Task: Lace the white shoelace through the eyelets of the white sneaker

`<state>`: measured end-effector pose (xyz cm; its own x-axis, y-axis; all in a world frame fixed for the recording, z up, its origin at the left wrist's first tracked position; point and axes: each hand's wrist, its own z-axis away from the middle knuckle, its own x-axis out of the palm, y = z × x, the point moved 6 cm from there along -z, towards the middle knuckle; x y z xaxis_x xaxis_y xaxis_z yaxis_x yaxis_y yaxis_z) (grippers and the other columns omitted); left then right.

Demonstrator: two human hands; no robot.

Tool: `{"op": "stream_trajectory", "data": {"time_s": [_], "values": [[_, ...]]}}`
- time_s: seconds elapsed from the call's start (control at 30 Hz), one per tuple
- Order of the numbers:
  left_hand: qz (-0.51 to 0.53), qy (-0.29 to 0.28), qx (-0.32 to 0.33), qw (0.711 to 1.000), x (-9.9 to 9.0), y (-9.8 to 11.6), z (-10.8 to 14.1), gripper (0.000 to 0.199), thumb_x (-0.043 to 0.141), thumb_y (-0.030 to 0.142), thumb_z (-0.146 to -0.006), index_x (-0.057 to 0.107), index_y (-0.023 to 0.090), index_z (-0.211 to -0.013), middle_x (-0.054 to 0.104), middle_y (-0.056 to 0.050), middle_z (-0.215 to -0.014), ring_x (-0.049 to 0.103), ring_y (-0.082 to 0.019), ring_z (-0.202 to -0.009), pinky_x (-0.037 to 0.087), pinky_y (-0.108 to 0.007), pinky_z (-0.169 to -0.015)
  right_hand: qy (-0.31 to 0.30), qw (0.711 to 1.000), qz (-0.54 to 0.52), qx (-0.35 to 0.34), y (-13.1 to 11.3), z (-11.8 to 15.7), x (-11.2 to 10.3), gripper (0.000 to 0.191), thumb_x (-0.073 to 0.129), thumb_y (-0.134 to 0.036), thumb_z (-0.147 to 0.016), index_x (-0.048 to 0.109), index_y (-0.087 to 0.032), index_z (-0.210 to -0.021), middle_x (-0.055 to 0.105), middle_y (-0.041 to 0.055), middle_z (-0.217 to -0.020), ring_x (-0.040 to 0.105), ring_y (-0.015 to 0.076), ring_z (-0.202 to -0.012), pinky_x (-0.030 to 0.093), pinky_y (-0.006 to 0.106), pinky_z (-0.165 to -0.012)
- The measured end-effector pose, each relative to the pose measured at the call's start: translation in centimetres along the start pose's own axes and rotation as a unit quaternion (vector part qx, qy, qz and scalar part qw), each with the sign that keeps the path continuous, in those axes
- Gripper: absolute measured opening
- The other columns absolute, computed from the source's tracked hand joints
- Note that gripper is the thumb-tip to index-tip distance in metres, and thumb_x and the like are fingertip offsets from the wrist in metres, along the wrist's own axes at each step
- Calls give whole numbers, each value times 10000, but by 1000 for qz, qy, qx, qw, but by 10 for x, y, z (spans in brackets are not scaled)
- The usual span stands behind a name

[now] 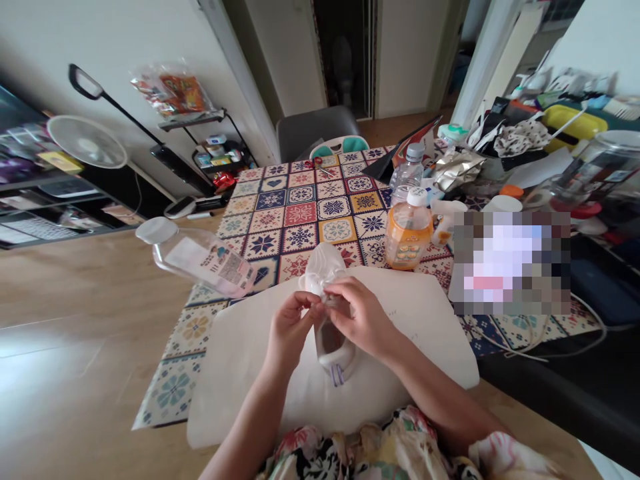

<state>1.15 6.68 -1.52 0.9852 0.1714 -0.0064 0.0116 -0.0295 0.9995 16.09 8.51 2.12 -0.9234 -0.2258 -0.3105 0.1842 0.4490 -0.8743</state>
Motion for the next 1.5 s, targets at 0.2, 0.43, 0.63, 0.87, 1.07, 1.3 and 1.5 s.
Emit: {"op": "stream_trajectory", "data": {"time_s": [0.2,0.43,0.63,0.87,1.07,1.3,1.5], "values": [[-24,-18,25,999,1,1,-1,145,716,319,-767,756,222,-868,690,-17,-815,583,-155,-780,456,-281,-780,-28,998,42,37,7,-2,-2,123,607,-290,-908,683,-204,-865,642,61,-925,604,216,-934,484,386,-875],[8,-21,-18,1000,4,0,-3,206,715,383,-768,763,198,-846,694,-33,-767,578,-156,-726,457,-274,-696,-89,994,-3,61,6,-3,2,41,609,-231,-866,617,-194,-850,613,34,-900,605,188,-889,488,302,-777],[45,-29,-65,996,6,-1,-5,220,740,378,-725,771,189,-832,683,-18,-695,568,-142,-660,439,-255,-628,44,974,160,-151,-16,3,-1,81,594,-166,-909,615,-230,-955,680,52,-936,624,199,-899,468,366,-832],[43,14,-44,998,0,0,-16,103,735,259,-671,731,179,-735,672,-1,-682,560,-122,-649,424,-245,-648,-13,964,111,-240,-24,9,-7,80,639,-182,-891,645,-236,-832,685,36,-856,607,201,-932,498,380,-856],[39,37,-10,999,-1,-6,-28,228,710,231,-662,634,194,-873,539,74,-555,495,-101,-543,386,-223,-578,-84,969,75,-220,-19,15,-10,81,673,-201,-874,658,-242,-806,726,5,-781,619,191,-877,466,385,-852],[-6,57,32,998,2,-3,-33,229,672,211,-682,570,202,-887,544,74,-552,513,-116,-549,400,-239,-599,-110,974,53,-193,-16,14,-6,182,611,-289,-928,675,-248,-763,732,6,-756,630,193,-843,449,398,-833],[-110,35,72,991,-6,6,-32,178,624,224,-778,603,204,-953,639,22,-705,554,-144,-678,444,-288,-720,-89,977,70,-180,-14,16,-11,82,613,-296,-932,646,-235,-889,701,32,-856,622,193,-910,459,375,-865]]}}
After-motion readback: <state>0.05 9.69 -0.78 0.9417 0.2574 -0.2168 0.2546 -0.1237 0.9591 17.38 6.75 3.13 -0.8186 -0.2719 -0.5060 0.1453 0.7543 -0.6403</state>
